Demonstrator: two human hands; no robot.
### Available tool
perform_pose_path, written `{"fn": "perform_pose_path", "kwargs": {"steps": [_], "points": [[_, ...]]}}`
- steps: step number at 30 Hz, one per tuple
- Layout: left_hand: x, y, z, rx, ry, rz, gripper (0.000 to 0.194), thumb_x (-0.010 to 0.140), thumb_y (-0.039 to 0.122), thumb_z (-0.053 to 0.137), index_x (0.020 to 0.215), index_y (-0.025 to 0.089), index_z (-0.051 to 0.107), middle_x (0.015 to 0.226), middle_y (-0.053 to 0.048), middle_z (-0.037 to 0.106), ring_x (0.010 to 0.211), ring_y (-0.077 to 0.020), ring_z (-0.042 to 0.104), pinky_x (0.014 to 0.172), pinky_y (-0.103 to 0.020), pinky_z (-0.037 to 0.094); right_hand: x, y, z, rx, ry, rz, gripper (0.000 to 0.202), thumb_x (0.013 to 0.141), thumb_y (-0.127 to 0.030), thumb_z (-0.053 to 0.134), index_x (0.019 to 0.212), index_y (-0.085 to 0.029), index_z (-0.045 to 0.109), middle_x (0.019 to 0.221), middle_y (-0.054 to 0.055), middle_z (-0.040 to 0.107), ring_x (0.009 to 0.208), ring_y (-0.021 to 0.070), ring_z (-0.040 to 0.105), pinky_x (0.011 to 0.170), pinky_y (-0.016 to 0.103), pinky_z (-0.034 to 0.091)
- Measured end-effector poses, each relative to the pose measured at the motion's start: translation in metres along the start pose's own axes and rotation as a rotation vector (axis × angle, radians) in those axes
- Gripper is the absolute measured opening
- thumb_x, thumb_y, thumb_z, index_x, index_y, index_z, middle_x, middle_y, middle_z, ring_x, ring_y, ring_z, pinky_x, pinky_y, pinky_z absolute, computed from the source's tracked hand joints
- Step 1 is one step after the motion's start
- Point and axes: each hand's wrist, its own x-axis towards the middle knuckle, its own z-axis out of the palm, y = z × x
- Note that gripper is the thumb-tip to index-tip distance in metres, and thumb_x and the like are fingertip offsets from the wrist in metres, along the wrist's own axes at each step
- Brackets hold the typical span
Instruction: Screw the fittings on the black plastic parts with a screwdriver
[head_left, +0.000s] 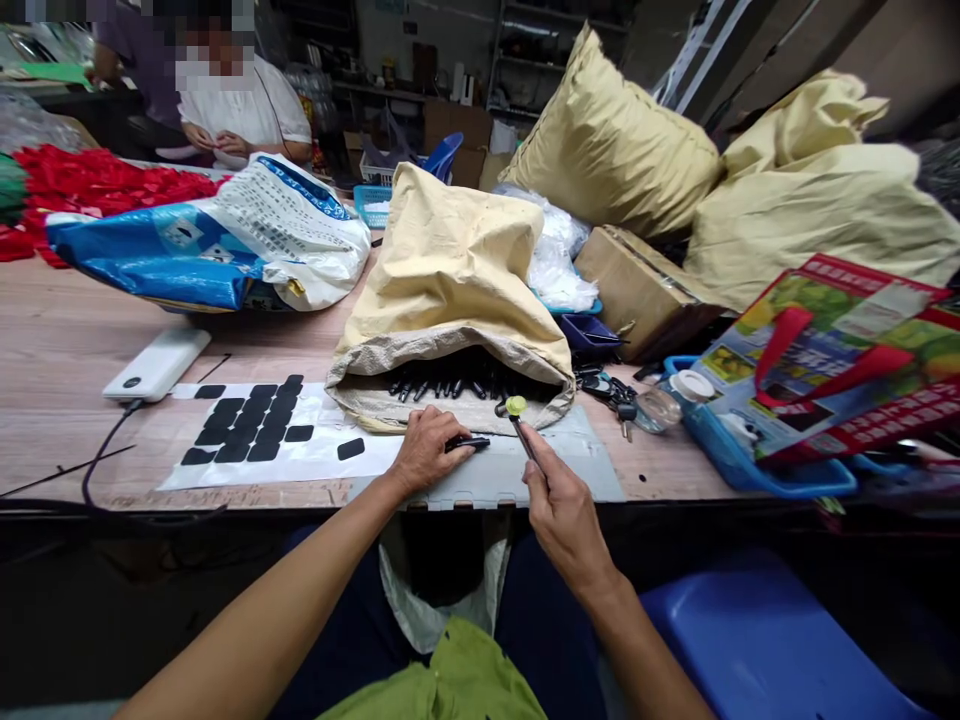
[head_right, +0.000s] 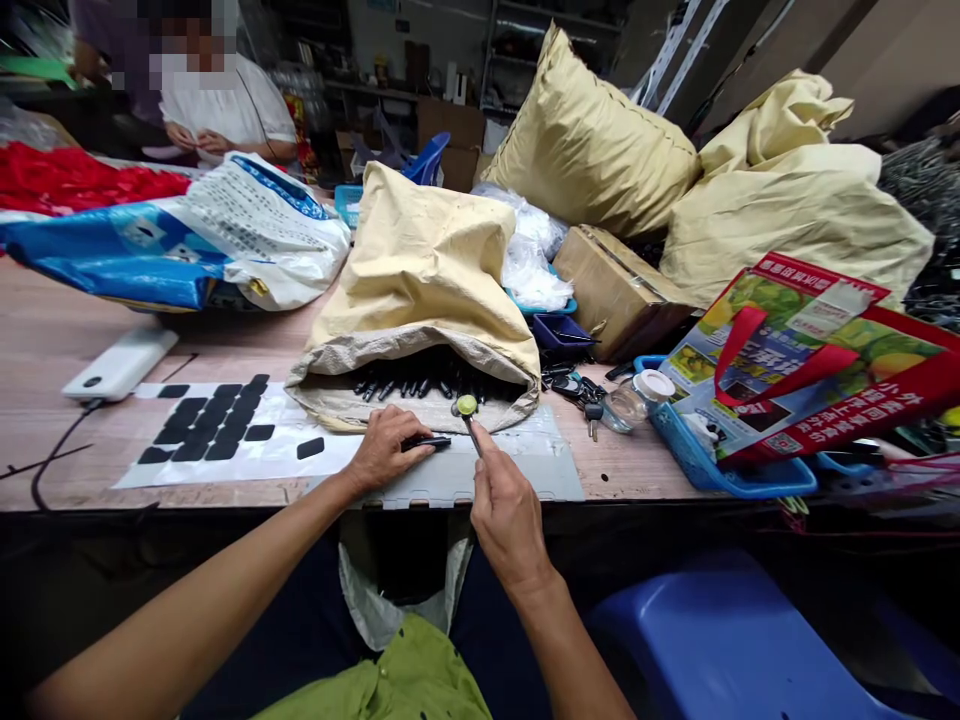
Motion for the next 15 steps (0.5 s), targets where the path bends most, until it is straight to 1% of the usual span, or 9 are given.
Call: {"fn": "perform_pose_path", "kwargs": {"steps": [2,4,6,9,11,13,15], "points": [[0.000,0.000,0.000,-0.002,-0.003,0.007,0.020,0.090,0.043,0.070,0.101,0.027,0.074,0.096,-0.002,0.071,0.099,-0.0237,0.052,0.089,-0.042,0.029,-0.004,0.000,0.008,-0.043,-0.004,-0.013,0.055,0.100,-0.020,0.039,0.154,-0.028,0.043,0.133,0.008,0.067,0.116,0.0208,0.066,0.103,0.034,0.050],[0.000,0.000,0.000,-0.005,-0.002,0.014,0.019,0.089,0.041,0.071,0.101,0.028,0.073,0.097,-0.001,0.071,0.099,-0.0234,0.052,0.090,-0.042,0.029,-0.008,0.002,0.014,-0.090,-0.085,0.015,0.055,0.099,-0.018,0.039,0.153,-0.030,0.046,0.122,0.007,0.072,0.109,0.0210,0.069,0.099,0.033,0.053],[0.000,0.001,0.000,-0.006,0.000,0.015,0.018,0.089,0.040,0.072,0.101,0.027,0.073,0.096,-0.001,0.071,0.099,-0.0231,0.053,0.090,-0.042,0.029,-0.010,0.003,0.015,-0.097,-0.133,0.045,0.055,0.099,-0.018,0.039,0.151,-0.031,0.048,0.122,0.005,0.072,0.110,0.0210,0.070,0.098,0.033,0.054],[0.000,0.003,0.000,0.006,0.001,0.008,0.018,0.090,0.041,0.070,0.100,0.027,0.074,0.096,-0.002,0.071,0.099,-0.0234,0.053,0.088,-0.042,0.030,-0.005,0.004,0.006,-0.036,-0.066,0.063,0.054,0.100,-0.021,0.039,0.152,-0.031,0.046,0.137,0.004,0.066,0.122,0.0204,0.064,0.104,0.033,0.051],[-0.001,0.003,0.000,0.026,0.010,0.007,0.017,0.090,0.039,0.069,0.101,0.027,0.074,0.097,-0.002,0.070,0.099,-0.0240,0.052,0.088,-0.042,0.030,-0.002,0.005,-0.003,0.008,-0.028,0.095,0.053,0.100,-0.023,0.040,0.152,-0.030,0.047,0.142,0.003,0.062,0.126,0.0204,0.062,0.107,0.034,0.050],[-0.001,0.003,0.000,0.046,0.018,0.011,0.018,0.088,0.035,0.071,0.103,0.027,0.074,0.099,-0.003,0.070,0.100,-0.0245,0.052,0.089,-0.043,0.031,0.000,0.008,-0.010,0.037,-0.016,0.164,0.052,0.099,-0.026,0.042,0.150,-0.028,0.050,0.143,0.004,0.062,0.123,0.0208,0.064,0.107,0.035,0.050],[-0.002,0.003,0.000,0.052,0.016,0.010,0.021,0.085,0.032,0.073,0.105,0.027,0.073,0.100,-0.003,0.069,0.101,-0.0250,0.052,0.090,-0.043,0.031,-0.001,0.014,-0.015,0.056,-0.011,0.250,0.052,0.098,-0.029,0.044,0.149,-0.028,0.051,0.138,0.005,0.065,0.113,0.0207,0.068,0.102,0.035,0.052]]}}
